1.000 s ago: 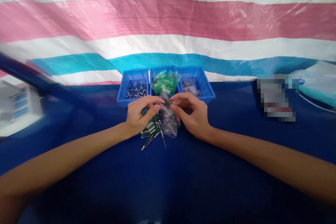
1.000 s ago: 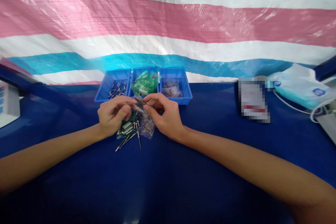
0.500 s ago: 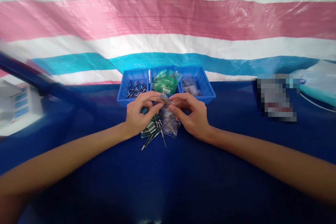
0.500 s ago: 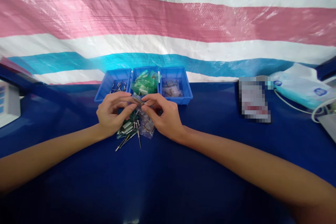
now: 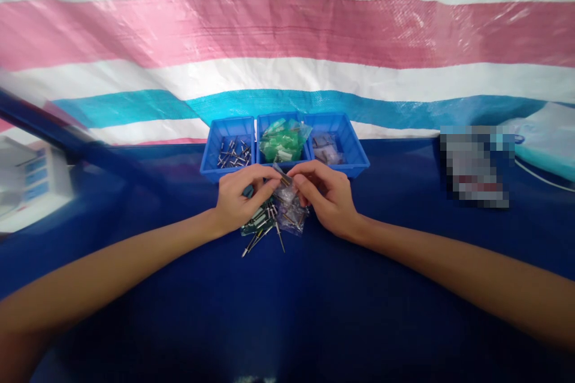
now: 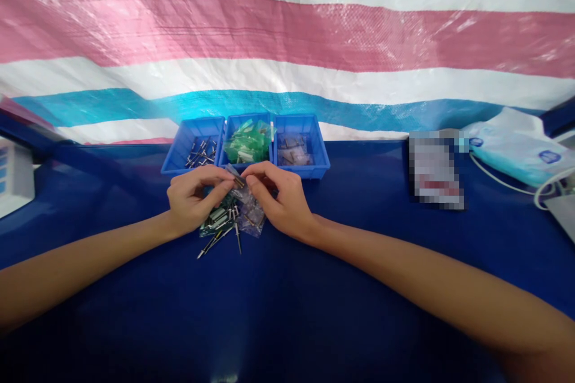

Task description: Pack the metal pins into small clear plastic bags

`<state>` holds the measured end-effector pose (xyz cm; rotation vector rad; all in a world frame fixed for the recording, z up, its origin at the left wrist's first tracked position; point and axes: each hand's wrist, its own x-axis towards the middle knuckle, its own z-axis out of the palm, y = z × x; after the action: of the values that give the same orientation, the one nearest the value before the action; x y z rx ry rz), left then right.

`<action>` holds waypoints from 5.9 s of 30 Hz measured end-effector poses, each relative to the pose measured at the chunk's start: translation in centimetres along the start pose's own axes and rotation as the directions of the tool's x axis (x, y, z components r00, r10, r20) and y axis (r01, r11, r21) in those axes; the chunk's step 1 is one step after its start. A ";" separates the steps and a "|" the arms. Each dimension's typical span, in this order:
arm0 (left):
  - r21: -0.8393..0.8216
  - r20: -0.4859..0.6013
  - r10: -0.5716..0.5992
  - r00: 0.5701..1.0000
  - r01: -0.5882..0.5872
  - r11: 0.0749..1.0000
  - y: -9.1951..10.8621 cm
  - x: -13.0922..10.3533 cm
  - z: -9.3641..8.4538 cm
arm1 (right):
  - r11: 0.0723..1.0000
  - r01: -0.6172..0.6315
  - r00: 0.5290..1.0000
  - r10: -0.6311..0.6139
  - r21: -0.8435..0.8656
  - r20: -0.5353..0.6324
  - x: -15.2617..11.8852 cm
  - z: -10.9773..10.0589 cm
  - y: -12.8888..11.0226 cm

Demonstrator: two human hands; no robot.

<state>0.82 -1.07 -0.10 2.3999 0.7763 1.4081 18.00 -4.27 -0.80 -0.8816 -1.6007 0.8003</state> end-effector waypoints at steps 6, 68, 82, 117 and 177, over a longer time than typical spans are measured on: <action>0.059 0.063 0.053 0.997 -0.057 0.997 0.3 0.3 -0.1 | 0.999 -0.016 0.999 0.018 -0.043 0.029 0.1 0.0 0.0; 0.017 0.046 0.073 0.996 -0.074 0.997 0.0 0.4 -0.1 | 0.996 0.036 0.999 -0.036 -0.084 -0.005 0.2 0.2 0.0; -0.048 0.055 0.074 0.996 -0.072 0.996 0.1 0.2 -0.4 | 0.976 0.133 0.985 -0.110 -0.172 0.134 0.5 0.2 -0.4; -0.128 -0.032 0.037 0.999 -0.041 0.991 -0.8 -0.5 0.2 | 0.992 0.058 0.992 -0.045 -0.109 0.115 0.2 0.1 -0.4; 0.061 0.225 0.070 0.972 -0.086 0.994 0.4 0.7 -0.1 | 0.983 0.065 0.986 -0.036 -0.173 0.166 0.5 0.2 0.0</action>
<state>1.10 -0.99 0.70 2.6110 0.6920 1.1278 17.72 -3.82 -0.56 -0.9173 -1.8531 0.7157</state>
